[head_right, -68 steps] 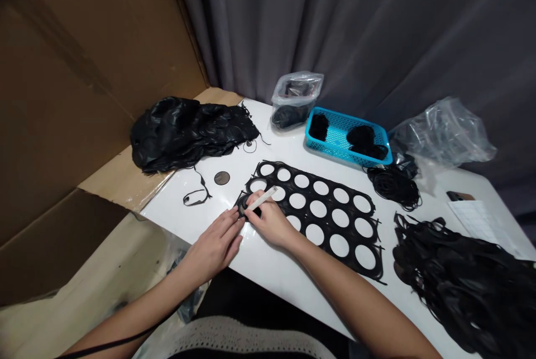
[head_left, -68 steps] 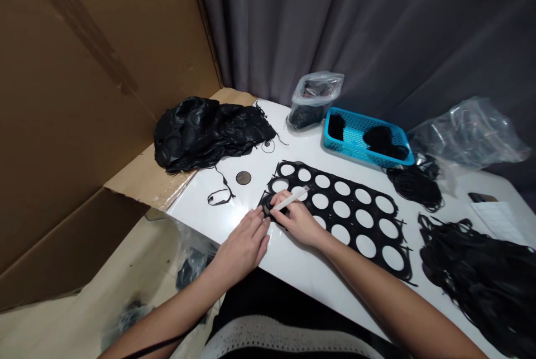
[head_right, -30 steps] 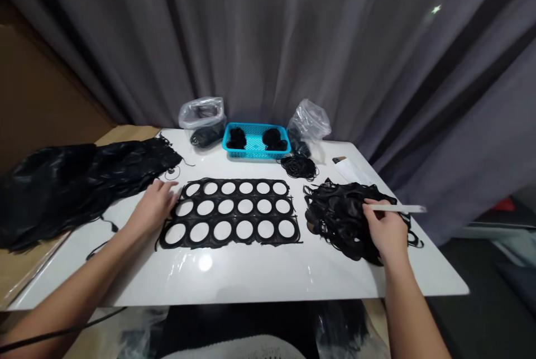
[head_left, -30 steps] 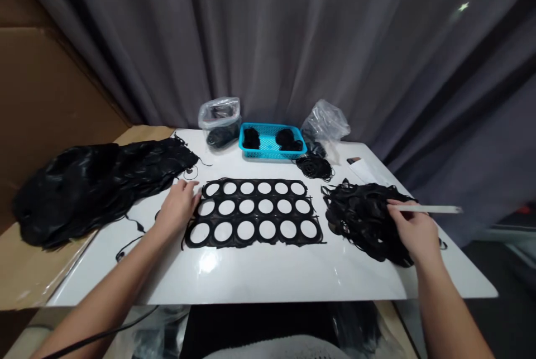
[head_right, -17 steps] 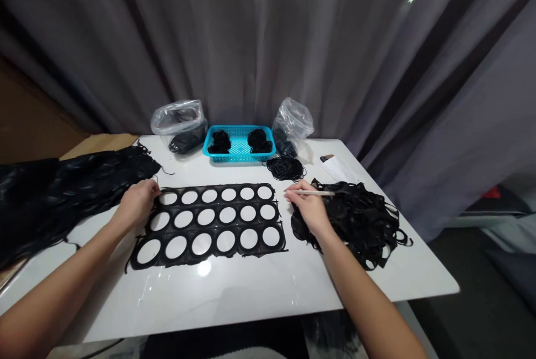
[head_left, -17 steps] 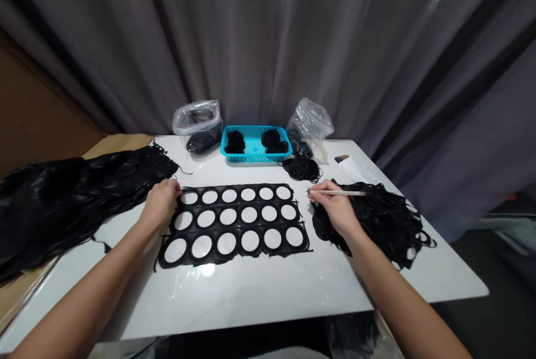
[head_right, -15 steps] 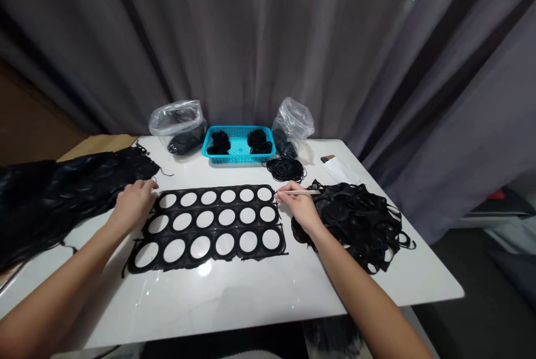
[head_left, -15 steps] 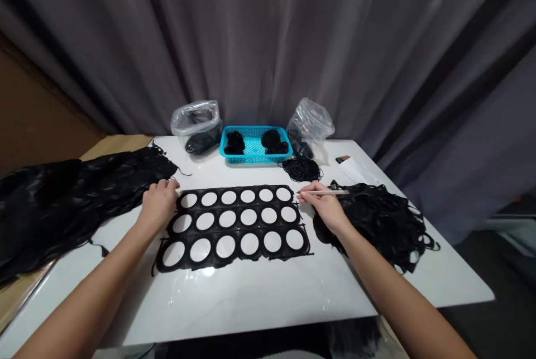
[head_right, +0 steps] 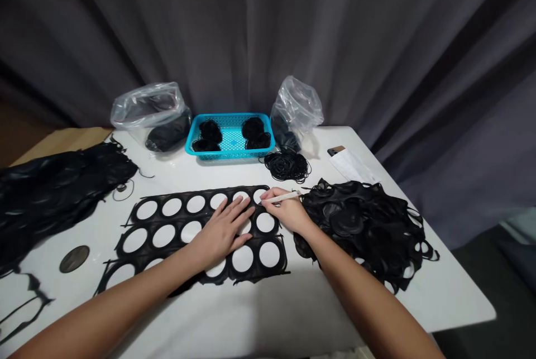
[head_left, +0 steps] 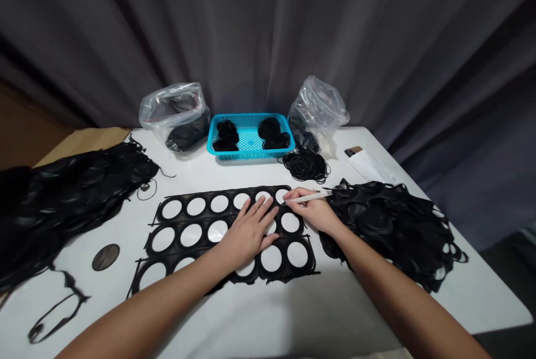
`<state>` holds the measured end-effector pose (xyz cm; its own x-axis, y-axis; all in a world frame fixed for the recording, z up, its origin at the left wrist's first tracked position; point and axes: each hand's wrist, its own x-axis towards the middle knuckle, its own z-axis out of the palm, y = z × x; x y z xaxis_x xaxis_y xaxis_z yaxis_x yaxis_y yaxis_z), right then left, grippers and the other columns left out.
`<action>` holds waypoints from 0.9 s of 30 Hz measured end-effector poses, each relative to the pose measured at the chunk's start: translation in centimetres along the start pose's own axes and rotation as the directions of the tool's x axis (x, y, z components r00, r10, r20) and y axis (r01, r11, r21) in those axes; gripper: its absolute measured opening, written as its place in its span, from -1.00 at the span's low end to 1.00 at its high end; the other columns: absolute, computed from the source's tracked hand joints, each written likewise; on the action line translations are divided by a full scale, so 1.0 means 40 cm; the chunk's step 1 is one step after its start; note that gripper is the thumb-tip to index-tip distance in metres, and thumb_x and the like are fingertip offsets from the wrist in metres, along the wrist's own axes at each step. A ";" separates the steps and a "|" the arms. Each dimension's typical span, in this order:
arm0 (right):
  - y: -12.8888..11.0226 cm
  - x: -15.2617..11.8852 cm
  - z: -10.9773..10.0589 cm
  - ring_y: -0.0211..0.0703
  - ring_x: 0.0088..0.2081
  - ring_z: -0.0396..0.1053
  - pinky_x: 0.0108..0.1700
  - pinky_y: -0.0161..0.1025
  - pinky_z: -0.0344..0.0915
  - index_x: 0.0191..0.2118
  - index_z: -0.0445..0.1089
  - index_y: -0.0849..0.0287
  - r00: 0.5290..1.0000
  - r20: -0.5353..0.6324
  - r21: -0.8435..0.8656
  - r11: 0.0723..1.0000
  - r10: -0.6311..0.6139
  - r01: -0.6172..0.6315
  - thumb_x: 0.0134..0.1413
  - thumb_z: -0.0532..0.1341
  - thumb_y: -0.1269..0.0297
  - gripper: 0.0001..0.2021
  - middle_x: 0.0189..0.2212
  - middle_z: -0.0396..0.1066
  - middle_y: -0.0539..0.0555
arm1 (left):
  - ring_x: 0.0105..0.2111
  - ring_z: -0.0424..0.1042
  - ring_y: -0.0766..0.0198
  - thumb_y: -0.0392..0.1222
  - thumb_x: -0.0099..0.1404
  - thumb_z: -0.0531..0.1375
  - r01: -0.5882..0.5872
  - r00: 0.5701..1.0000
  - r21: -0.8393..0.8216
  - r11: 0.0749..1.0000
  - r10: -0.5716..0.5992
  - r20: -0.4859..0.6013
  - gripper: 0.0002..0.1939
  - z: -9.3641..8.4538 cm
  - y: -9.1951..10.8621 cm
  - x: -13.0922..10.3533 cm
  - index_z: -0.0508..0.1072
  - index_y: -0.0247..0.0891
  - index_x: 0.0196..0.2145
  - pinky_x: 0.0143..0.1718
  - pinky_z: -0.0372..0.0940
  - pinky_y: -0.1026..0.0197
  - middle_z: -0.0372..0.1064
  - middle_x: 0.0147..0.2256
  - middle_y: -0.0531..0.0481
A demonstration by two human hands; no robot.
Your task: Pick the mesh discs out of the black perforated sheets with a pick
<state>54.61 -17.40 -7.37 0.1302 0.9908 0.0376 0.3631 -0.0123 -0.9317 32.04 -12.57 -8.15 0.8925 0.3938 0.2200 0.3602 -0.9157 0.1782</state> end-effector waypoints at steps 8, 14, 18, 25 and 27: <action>-0.006 0.001 -0.006 -0.07 -0.11 0.45 -0.03 -0.12 0.32 -0.44 0.33 0.12 1.000 0.011 0.000 1.000 -0.010 0.010 0.14 0.22 0.22 -0.83 -0.20 0.51 0.10 | 0.38 -0.03 -0.07 0.01 0.47 0.09 0.011 1.000 -0.040 0.999 -0.011 0.014 -0.45 0.002 -0.006 -0.001 0.18 -0.24 0.32 0.34 -0.04 -0.23 0.03 0.36 -0.20; -0.002 0.000 -0.006 -0.08 -0.14 0.46 -0.06 -0.15 0.33 -0.44 0.32 0.12 1.000 -0.008 -0.026 0.999 -0.030 0.029 0.14 0.23 0.28 -0.85 -0.22 0.51 0.10 | 0.40 -0.11 -0.06 0.00 0.47 0.09 0.008 0.999 -0.049 0.999 -0.007 0.033 -0.41 0.004 -0.008 -0.003 0.13 -0.27 0.35 0.34 0.03 -0.16 -0.04 0.39 -0.21; 0.002 -0.002 -0.003 -0.11 -0.17 0.47 -0.10 -0.18 0.34 -0.44 0.33 0.12 0.997 -0.015 -0.065 0.996 -0.069 0.068 0.14 0.23 0.32 -0.86 -0.23 0.51 0.08 | 0.41 -0.14 -0.04 0.00 0.47 0.11 0.020 0.998 -0.051 0.999 -0.017 0.053 -0.40 0.003 -0.007 -0.002 0.11 -0.25 0.35 0.35 0.02 -0.14 -0.07 0.40 -0.18; -0.007 -0.013 0.004 -0.13 -0.16 0.47 -0.10 -0.21 0.36 -0.38 0.33 0.10 0.988 0.006 -0.259 0.954 -0.157 0.153 0.18 0.19 0.42 -0.88 -0.21 0.50 0.06 | 0.41 -0.16 -0.07 -0.01 0.47 0.09 0.009 0.997 -0.020 1.000 -0.007 0.080 -0.39 -0.002 -0.005 0.001 0.08 -0.28 0.37 0.34 0.03 -0.16 -0.07 0.40 -0.13; -0.010 -0.023 0.013 -0.09 -0.10 0.45 -0.04 -0.17 0.36 -0.31 0.35 0.10 0.975 0.049 -0.344 0.913 -0.218 0.221 0.22 0.15 0.45 -0.89 -0.16 0.50 0.10 | 0.41 -0.17 -0.08 -0.01 0.47 0.09 0.005 0.996 -0.013 1.000 -0.004 0.084 -0.38 0.000 -0.005 0.000 0.07 -0.29 0.37 0.34 0.02 -0.16 -0.08 0.40 -0.12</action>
<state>53.88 -18.22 -7.23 0.0023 0.9751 0.2217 0.6773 0.1616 -0.7177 31.97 -12.39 -8.20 0.9106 0.3895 0.1382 0.3613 -0.9126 0.1915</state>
